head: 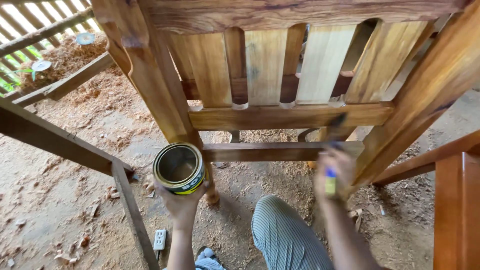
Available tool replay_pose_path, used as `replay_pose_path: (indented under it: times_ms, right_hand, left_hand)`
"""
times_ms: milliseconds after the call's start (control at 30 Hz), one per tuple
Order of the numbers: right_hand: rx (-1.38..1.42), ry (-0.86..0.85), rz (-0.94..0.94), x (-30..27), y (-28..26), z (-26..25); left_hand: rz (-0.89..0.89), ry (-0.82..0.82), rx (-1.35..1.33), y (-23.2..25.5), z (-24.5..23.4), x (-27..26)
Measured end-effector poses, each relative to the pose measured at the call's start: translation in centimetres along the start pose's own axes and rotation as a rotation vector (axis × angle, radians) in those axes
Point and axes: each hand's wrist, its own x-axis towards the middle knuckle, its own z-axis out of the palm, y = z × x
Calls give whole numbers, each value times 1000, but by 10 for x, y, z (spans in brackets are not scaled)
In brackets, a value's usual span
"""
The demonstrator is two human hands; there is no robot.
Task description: The person applies wood stain to a wooden chair using a paintbrush. They hold a can of stain in one hand and repeatedly dip the brush into the can to apply the finish to the chair's legs and back slats.
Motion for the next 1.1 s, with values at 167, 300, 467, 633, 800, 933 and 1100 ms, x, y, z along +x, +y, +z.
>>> replay_pose_path:
  times_ms: [167,300,467,633,800,933,1100]
  right_hand:
    - [179,-316,-90,8,-104,107]
    - [624,-531,52,43,-129,122]
    - [955,-721,292,136,-163,118]
    - [1169,-1189,559,137,-178,155]
    - [854,-1338,372,119,-205,172]
    - [784,-1401,210,113,-206,179]
    - [710,-1464,147,161,-217,172]
  left_hand:
    - [-72,-13,-56,-10,7,-3]
    - [-10,-4,8,-13,5,-5]
    - [50,-33,-57,-8,1,-2]
    - [216,-26,56,-5,-1,-3]
    - [327,-2,170,13,-4,0]
    - [354,1,146,10,-2,-1]
    - [325,-10,204,7,-2,-3]
